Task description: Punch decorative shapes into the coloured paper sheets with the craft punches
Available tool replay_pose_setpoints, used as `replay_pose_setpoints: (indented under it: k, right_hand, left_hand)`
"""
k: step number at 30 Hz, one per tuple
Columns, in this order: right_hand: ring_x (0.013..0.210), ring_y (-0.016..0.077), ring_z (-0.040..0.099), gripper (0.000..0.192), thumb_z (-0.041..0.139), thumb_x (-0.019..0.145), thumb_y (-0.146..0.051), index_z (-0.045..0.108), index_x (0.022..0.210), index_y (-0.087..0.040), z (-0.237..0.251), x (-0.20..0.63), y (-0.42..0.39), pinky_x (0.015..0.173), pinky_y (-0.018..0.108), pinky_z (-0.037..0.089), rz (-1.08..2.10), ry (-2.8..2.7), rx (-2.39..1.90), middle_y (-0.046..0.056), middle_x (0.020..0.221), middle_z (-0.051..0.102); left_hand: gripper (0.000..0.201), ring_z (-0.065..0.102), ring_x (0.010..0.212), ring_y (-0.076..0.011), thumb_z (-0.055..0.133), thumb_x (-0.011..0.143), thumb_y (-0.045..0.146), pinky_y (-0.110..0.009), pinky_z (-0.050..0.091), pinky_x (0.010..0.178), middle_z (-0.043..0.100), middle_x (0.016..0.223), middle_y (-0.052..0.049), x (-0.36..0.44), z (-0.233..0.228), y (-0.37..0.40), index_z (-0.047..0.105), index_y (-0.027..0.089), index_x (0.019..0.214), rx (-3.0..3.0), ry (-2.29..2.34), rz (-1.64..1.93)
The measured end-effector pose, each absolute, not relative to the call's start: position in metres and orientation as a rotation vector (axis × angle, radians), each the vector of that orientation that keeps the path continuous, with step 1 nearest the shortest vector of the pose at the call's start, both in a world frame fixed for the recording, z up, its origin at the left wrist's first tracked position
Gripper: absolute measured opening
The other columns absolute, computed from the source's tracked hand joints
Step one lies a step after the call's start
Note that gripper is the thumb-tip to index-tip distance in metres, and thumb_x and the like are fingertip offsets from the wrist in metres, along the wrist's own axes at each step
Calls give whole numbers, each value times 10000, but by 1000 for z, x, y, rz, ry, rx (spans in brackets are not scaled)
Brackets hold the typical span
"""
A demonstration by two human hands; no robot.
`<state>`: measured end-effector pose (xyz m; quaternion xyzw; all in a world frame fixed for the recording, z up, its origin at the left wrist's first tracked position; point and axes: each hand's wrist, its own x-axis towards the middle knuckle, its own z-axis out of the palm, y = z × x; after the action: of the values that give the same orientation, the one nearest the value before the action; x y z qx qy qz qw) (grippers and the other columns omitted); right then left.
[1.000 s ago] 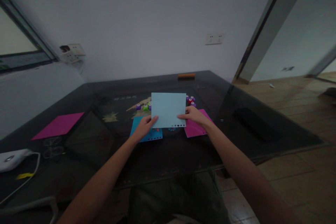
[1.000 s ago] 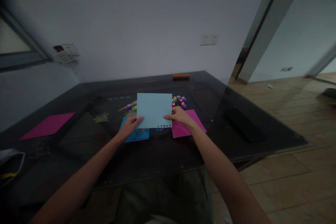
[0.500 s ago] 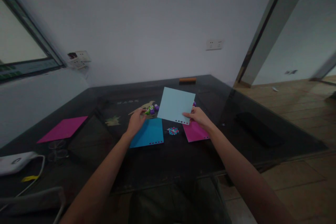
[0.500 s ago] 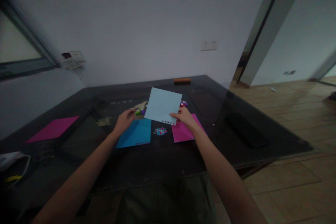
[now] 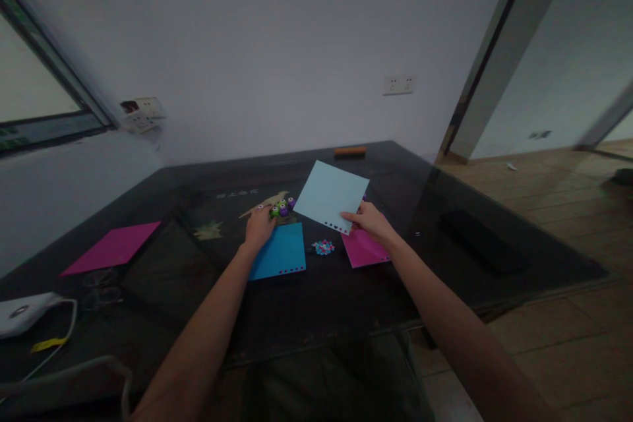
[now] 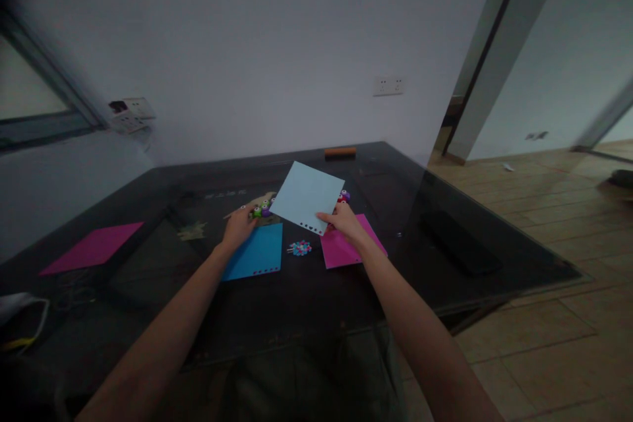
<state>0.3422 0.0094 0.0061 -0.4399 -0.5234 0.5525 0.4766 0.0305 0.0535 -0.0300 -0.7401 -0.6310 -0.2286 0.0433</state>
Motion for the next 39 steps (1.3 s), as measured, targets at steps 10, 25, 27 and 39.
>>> replay_pose_setpoints:
  k: [10,25,27,39]
  right_hand:
    - [566,145,606,250,710,649,-158,609,878,-156,5,338,7,445,244,504,1336,-1331,-1075,72,806,686]
    - [680,180,649,269,740,606,-176,639,853,-143,0,337,11,600,304,543,1313,-1270,-1010,87,858,705]
    - [695,185,651,279,744,601,-186,639,855,-142,0,336,10,616,313,544,1317,-1269,-1008,93,875,705]
    - [717,187,641,297,733,618,-216,634,889,-146,-1,336,11,612,299,518,1306,-1278,-977,85,851,698]
  left_hand:
    - [292,531,1061,-259,515,832,320,-348,417,890,600,1117,-125,36,-28,54,610,161,1057,-2212,-1988,-608]
    - [322,611,885,-256,543,813,368,-334,430,740,657,979,-133,27,-15,46,553,171,1068,-2139,-2128,-877]
    - [322,612,860,-245,568,791,375,-329,436,725,659,953,-124,27,-11,46,553,173,1042,-2119,-2138,-979]
    - [364,594,716,-172,657,672,355,-286,451,640,652,815,-57,62,6,38,595,154,968,-2372,-2042,-1940]
